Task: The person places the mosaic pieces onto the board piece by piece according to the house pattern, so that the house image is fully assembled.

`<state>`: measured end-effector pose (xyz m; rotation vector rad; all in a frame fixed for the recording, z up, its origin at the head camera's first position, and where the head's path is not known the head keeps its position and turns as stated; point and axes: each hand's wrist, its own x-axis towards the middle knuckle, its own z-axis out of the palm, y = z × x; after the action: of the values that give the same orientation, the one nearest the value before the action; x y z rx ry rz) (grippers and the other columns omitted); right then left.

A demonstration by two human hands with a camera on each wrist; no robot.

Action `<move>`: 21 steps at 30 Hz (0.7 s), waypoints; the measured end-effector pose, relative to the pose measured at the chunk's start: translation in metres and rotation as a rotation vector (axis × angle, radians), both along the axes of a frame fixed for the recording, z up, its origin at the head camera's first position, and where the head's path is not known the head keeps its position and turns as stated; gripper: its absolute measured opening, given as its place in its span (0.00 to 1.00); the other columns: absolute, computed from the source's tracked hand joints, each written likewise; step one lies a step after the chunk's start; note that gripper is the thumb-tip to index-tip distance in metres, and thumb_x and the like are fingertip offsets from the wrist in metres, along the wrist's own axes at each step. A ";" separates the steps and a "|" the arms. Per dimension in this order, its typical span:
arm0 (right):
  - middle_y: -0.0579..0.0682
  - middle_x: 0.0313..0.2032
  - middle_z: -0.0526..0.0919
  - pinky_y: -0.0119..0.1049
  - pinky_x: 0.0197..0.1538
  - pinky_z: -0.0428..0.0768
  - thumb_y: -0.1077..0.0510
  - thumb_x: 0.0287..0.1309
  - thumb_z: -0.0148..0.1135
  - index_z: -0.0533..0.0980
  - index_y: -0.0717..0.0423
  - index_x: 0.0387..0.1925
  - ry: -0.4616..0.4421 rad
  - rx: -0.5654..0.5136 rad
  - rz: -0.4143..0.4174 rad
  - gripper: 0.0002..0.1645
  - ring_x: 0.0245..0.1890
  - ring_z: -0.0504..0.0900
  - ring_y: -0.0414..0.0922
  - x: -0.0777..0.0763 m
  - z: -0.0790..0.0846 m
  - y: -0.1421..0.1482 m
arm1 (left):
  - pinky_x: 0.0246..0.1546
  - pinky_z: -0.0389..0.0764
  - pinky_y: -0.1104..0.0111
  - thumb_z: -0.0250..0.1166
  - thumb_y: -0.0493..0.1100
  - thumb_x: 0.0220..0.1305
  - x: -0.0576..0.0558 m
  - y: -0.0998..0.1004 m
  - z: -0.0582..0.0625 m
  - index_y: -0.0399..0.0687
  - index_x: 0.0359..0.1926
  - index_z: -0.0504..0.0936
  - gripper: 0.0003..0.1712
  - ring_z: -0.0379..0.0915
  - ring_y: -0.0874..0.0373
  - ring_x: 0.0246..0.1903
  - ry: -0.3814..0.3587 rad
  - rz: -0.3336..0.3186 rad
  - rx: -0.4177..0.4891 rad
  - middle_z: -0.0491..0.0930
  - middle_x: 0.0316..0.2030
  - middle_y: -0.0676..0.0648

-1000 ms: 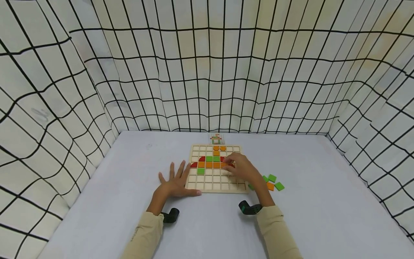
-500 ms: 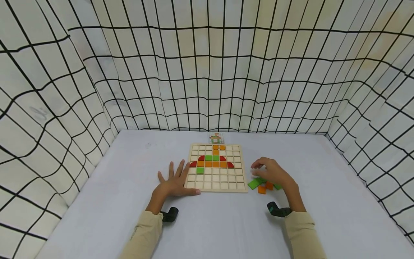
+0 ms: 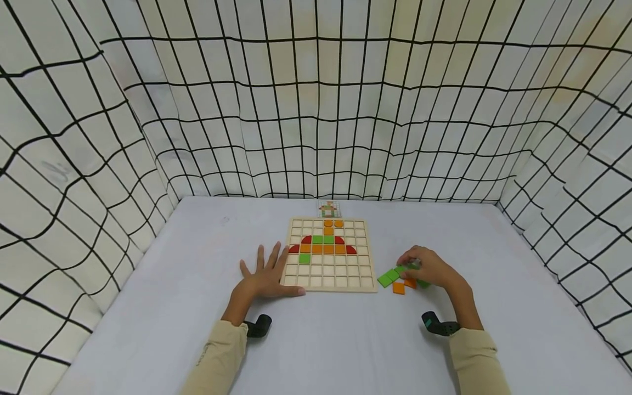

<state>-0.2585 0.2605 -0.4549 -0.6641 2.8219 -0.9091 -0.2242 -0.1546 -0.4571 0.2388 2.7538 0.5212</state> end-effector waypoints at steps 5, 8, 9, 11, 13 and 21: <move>0.51 0.40 0.82 0.51 0.52 0.78 0.57 0.57 0.70 0.81 0.58 0.41 0.036 0.010 -0.020 0.12 0.44 0.80 0.49 -0.001 -0.003 0.000 | 0.61 0.22 0.27 0.63 0.79 0.46 0.000 0.001 -0.001 0.53 0.78 0.36 0.72 0.12 0.35 0.74 -0.003 0.000 -0.009 0.27 0.78 0.44; 0.52 0.41 0.82 0.51 0.52 0.78 0.57 0.57 0.69 0.81 0.58 0.43 0.032 0.023 -0.029 0.12 0.44 0.79 0.49 -0.001 -0.002 0.001 | 0.61 0.23 0.27 0.64 0.78 0.47 0.000 0.001 0.000 0.53 0.78 0.36 0.71 0.12 0.35 0.74 -0.002 0.001 -0.016 0.27 0.78 0.44; 0.51 0.41 0.81 0.51 0.52 0.78 0.58 0.57 0.69 0.81 0.58 0.43 0.027 0.024 -0.034 0.12 0.45 0.79 0.49 -0.001 -0.001 0.001 | 0.60 0.24 0.26 0.64 0.77 0.47 0.000 0.002 0.001 0.53 0.78 0.36 0.71 0.13 0.34 0.74 0.001 0.004 -0.015 0.27 0.78 0.44; 0.52 0.41 0.81 0.51 0.52 0.77 0.60 0.57 0.69 0.81 0.58 0.44 0.024 0.023 -0.036 0.13 0.45 0.79 0.50 -0.001 0.000 0.001 | 0.60 0.24 0.26 0.64 0.77 0.47 0.001 0.002 0.002 0.53 0.78 0.37 0.70 0.13 0.34 0.74 0.006 0.007 -0.018 0.28 0.78 0.43; 0.52 0.41 0.81 0.51 0.52 0.77 0.60 0.57 0.69 0.80 0.59 0.44 0.025 0.021 -0.044 0.13 0.45 0.79 0.50 -0.001 -0.001 0.001 | 0.60 0.25 0.26 0.64 0.77 0.48 0.000 0.001 0.002 0.53 0.78 0.37 0.70 0.13 0.34 0.74 0.006 0.009 -0.022 0.28 0.78 0.44; 0.52 0.39 0.80 0.48 0.49 0.78 0.58 0.60 0.67 0.79 0.61 0.42 0.130 0.062 -0.044 0.12 0.43 0.78 0.49 -0.004 -0.009 0.000 | 0.60 0.24 0.26 0.63 0.78 0.48 -0.001 0.001 0.001 0.53 0.78 0.37 0.70 0.12 0.34 0.74 0.007 0.005 -0.027 0.27 0.78 0.44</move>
<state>-0.2624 0.2610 -0.4643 -0.6792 2.9768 -0.8090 -0.2250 -0.1538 -0.4559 0.2275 2.7671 0.4856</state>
